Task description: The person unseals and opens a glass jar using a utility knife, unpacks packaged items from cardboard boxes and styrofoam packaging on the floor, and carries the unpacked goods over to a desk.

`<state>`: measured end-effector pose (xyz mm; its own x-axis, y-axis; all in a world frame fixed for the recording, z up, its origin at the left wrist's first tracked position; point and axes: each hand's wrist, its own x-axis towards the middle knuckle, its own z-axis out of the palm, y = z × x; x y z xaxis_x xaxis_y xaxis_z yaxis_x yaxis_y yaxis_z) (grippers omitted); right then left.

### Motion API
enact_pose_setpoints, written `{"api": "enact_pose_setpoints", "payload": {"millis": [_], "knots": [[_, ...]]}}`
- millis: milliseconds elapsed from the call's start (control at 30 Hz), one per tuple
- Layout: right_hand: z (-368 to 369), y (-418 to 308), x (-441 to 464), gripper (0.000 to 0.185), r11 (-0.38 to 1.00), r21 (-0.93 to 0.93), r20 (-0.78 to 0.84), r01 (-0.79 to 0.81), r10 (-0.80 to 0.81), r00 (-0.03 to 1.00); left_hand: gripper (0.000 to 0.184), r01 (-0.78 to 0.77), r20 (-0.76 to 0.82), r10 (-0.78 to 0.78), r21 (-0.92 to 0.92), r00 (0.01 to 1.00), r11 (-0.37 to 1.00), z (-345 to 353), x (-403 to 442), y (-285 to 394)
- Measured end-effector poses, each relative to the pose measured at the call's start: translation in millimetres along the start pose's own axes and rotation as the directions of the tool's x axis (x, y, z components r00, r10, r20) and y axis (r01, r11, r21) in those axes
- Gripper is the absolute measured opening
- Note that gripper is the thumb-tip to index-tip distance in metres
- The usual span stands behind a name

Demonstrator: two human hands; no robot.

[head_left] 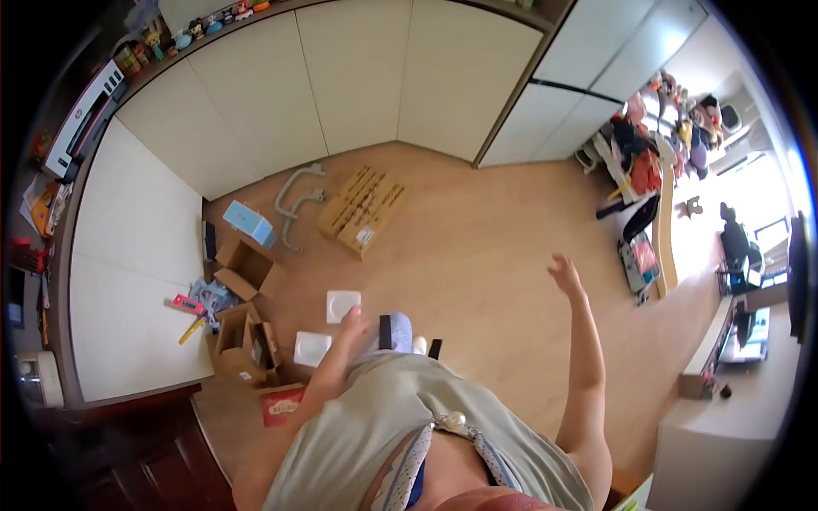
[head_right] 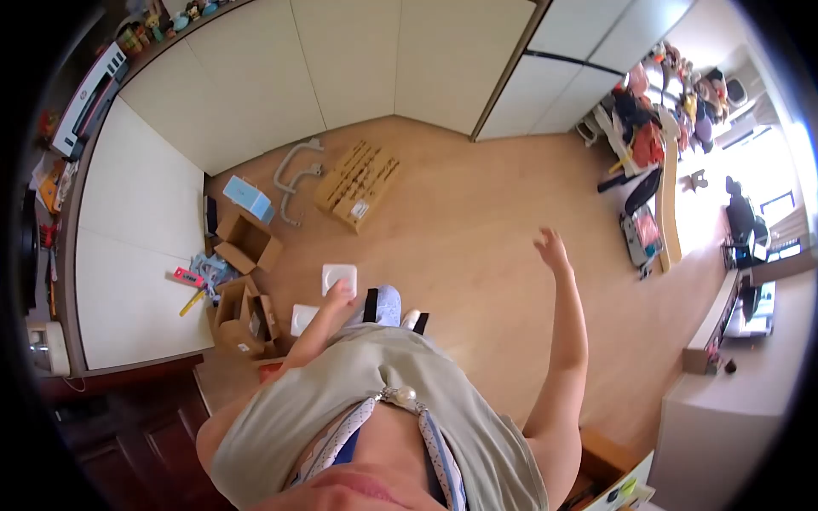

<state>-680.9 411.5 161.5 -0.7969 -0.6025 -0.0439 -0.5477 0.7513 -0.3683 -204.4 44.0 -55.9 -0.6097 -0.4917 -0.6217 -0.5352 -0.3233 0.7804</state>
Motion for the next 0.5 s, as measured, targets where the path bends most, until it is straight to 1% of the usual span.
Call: {"api": "enact_pose_setpoints", "payload": {"millis": [33,67,100,133,167,200,233,300,333,367,400,433,467,500], "knots": [[-27,-42,61,0.047,0.993,0.111,0.032,0.045,-0.049,0.998,0.053,-0.028,-0.126,0.026,-0.017,0.992,0.999,-1,0,-8],[-42,-74,123,0.05,0.981,0.147,0.027,0.131,-0.136,0.99,0.049,-0.122,-0.16,0.127,0.038,0.979,0.992,-13,17,-41],[-47,-98,187,0.053,0.963,0.083,-0.01,0.258,-0.258,0.966,0.039,-0.06,-0.199,0.099,0.194,0.975,0.979,-28,12,-37],[-52,-130,243,0.054,0.91,0.123,-0.061,0.396,-0.392,0.918,0.029,-0.002,-0.324,0.081,0.236,0.943,0.972,-44,31,-65],[-59,-169,293,0.056,0.929,0.148,0.004,0.339,-0.344,0.939,0.019,0.075,-0.39,-0.031,0.098,0.92,0.992,-56,16,-49],[-57,-199,341,0.057,0.877,0.141,-0.038,0.459,-0.459,0.888,0.012,0.187,-0.445,0.134,0.605,0.885,0.774,-65,18,-40],[-57,-228,388,0.059,0.809,0.126,-0.082,0.573,-0.568,0.819,0.013,0.056,-0.053,0.08,0.997,0.995,-0.043,-81,29,-33],[-45,-279,483,0.062,0.717,0.061,-0.136,0.694,-0.683,0.718,0.022,0.05,-0.059,-0.054,0.987,0.997,-0.155,-89,45,-9],[-57,-315,523,0.063,0.732,0.09,-0.089,0.676,-0.67,0.737,0.022,0.173,-0.174,-0.016,0.984,0.985,-0.046,-91,67,3],[-66,-344,547,0.065,0.755,0.122,-0.021,0.644,-0.647,0.762,0.023,0.278,-0.277,-0.014,0.958,0.961,0.068,-83,80,9],[-69,-362,568,0.067,0.782,0.155,0.06,0.604,-0.618,0.784,0.022,0.345,-0.402,-0.072,0.662,0.913,0.666,-69,91,25],[-77,-383,600,0.067,0.771,0.148,0.066,0.619,-0.632,0.772,0.023,0.243,-0.475,-0.183,0.067,0.861,0.968,-57,114,58],[-81,-404,629,0.067,0.761,0.15,0.071,0.631,-0.645,0.761,0.024,0.01,-0.464,-0.312,-0.545,0.829,0.838,-49,131,85],[-79,-419,654,0.067,0.755,0.16,0.083,0.636,-0.652,0.754,0.029,-0.097,-0.448,0.1,0.03,0.888,0.995,-42,158,96]]}}
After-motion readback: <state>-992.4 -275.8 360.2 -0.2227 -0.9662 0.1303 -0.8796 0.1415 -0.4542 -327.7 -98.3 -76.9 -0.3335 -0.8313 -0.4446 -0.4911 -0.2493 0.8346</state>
